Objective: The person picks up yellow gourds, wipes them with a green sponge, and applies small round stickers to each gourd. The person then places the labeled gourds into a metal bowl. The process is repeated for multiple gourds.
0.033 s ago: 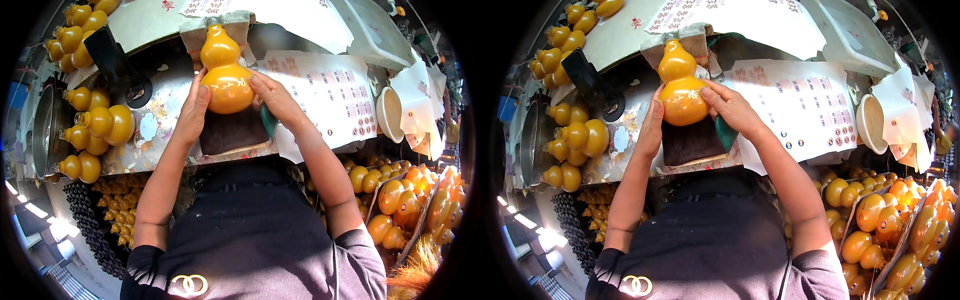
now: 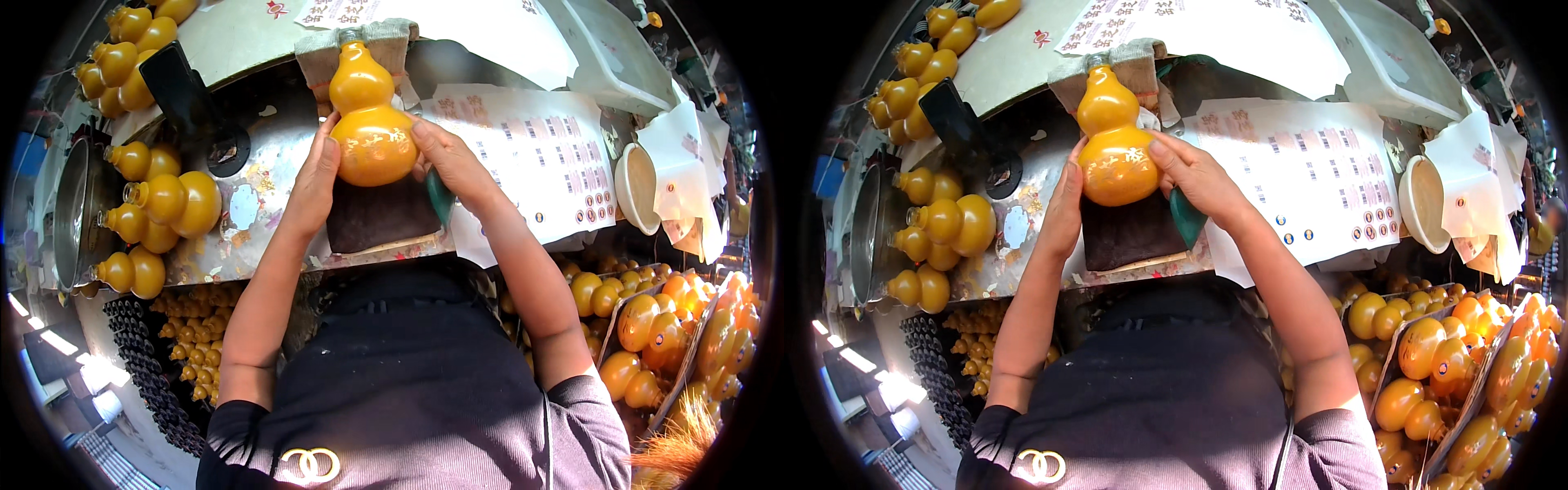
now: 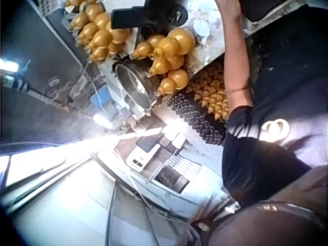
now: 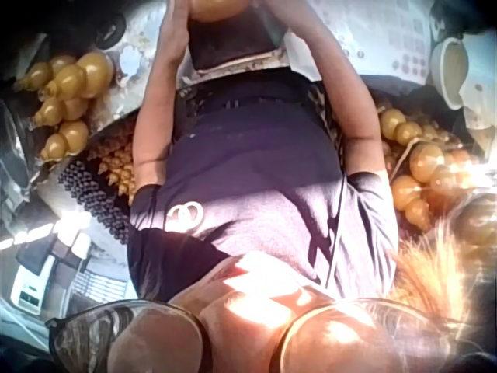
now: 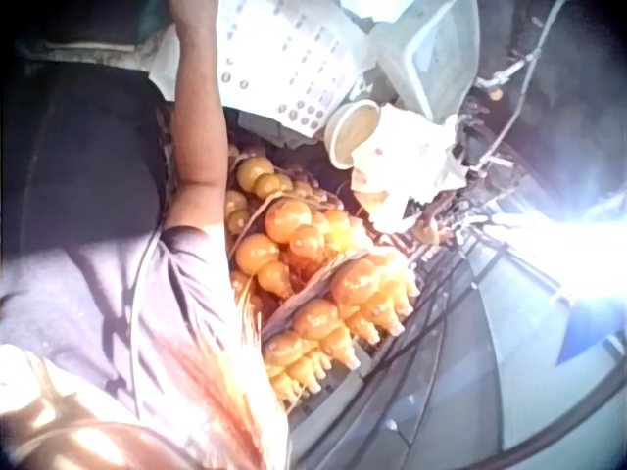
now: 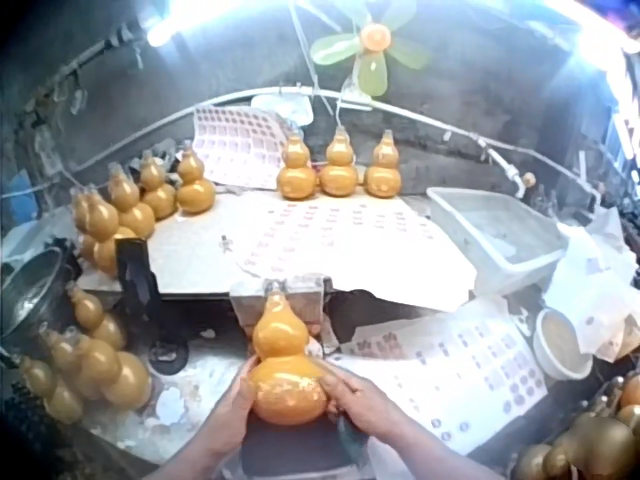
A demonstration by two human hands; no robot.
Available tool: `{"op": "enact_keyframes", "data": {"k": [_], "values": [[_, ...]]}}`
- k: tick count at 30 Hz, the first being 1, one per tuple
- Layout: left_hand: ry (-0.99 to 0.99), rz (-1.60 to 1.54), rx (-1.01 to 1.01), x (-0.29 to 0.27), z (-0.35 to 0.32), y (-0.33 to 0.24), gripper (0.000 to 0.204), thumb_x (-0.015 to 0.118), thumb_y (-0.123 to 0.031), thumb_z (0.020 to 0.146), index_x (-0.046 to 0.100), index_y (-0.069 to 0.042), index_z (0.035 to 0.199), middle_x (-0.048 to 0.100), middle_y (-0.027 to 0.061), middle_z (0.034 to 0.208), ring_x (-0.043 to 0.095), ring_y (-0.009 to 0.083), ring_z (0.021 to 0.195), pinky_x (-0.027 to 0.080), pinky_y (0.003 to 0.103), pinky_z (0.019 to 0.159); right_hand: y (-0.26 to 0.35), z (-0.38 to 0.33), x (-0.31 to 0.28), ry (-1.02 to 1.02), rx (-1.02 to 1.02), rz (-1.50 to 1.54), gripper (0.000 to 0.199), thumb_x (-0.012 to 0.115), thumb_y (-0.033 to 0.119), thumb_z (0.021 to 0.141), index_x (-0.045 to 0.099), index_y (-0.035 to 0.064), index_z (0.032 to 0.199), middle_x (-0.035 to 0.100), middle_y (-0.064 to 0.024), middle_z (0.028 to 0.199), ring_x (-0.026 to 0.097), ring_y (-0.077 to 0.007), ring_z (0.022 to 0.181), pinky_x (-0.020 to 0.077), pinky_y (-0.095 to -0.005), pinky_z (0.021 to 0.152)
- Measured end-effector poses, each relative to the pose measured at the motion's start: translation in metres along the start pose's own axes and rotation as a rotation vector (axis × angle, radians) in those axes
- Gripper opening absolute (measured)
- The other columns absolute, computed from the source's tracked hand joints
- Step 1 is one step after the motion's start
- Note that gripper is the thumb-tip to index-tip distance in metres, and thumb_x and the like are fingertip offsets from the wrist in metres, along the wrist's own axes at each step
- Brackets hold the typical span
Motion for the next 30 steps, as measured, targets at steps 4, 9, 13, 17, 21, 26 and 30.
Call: {"op": "enact_keyframes", "data": {"k": [4,9,13,17,21,26,30], "values": [[-0.021,-0.164,-0.059,0.001,0.004,-0.009,0.066,0.037,-0.048,0.101,0.031,0.001,0.144,0.042,0.0122,0.141,0.036,0.0188,0.134,0.024,0.03,0.112,0.004,-0.005,-0.003,-0.032,0.141,-0.069,0.063,0.054,0.054,0.093,0.055,0.0026,0.13,0.063,-0.0042,0.096,0.053,-0.0091,0.077,0.0446,-0.0233,0.071],[-0.049,-0.107,-0.064,0.011,0.005,-0.014,0.061,0.043,-0.045,0.1,0.038,0.001,0.139,0.05,0.0118,0.13,0.046,0.0157,0.123,0.032,0.028,0.105,0.016,0.0,0.007,-0.026,0.025,-0.067,0.06,0.056,0.052,0.092,0.058,0.004,0.128,0.063,-0.0034,0.1,0.053,-0.0101,0.082,0.0438,-0.0242,0.074],[-0.034,-0.116,-0.065,0.011,0.006,-0.011,0.06,0.041,-0.044,0.101,0.038,0.002,0.139,0.05,0.0117,0.13,0.046,0.0159,0.123,0.032,0.028,0.106,0.014,0.002,0.007,0.001,0.057,-0.06,0.058,0.056,0.05,0.093,0.057,0.0037,0.128,0.063,-0.0028,0.102,0.053,-0.0088,0.084,0.0431,-0.0229,0.076],[-0.037,-0.129,-0.053,0.011,0.006,-0.011,0.057,0.038,-0.041,0.102,0.038,0.002,0.14,0.051,0.0111,0.13,0.046,0.0159,0.123,0.031,0.028,0.106,0.012,0.002,0.006,0.001,0.087,-0.038,0.056,0.055,0.047,0.094,0.056,0.0033,0.13,0.063,-0.0039,0.106,0.054,-0.0095,0.09,0.0436,-0.0235,0.079],[-0.045,-0.15,-0.091,0.008,0.008,-0.012,0.055,0.036,-0.039,0.103,0.04,0.003,0.139,0.05,0.0123,0.134,0.047,0.0186,0.125,0.032,0.031,0.108,0.017,0.0,0.006,-0.028,0.082,-0.047,0.056,0.053,0.047,0.095,0.056,0.0018,0.129,0.064,-0.0077,0.111,0.057,-0.0134,0.1,0.0442,-0.0268,0.087],[-0.085,-0.122,-0.063,0.011,0.008,-0.018,0.063,0.054,-0.043,0.094,0.042,0.004,0.135,0.053,0.0132,0.126,0.05,0.0164,0.117,0.037,0.028,0.102,0.03,0.002,0.008,-0.037,0.006,-0.259,0.064,0.055,0.053,0.091,0.058,-0.0011,0.124,0.064,-0.0126,0.112,0.059,-0.0173,0.105,0.0438,-0.0289,0.093],[-0.087,-0.129,-0.082,0.011,0.01,-0.012,0.067,0.061,-0.043,0.09,0.043,0.005,0.133,0.055,0.014,0.122,0.053,0.0164,0.113,0.039,0.027,0.099,0.027,0.005,0.011,0.004,0.015,-0.194,0.068,0.059,0.057,0.087,0.061,-0.0018,0.119,0.065,-0.0138,0.109,0.06,-0.0176,0.103,0.0443,-0.0278,0.092]]}}
Point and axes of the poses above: each hand's wrist, its own z-axis towards the middle knuckle, its own x-axis out of the palm, y = z × x, the point moved 9 cm from there along z, towards the middle knuckle
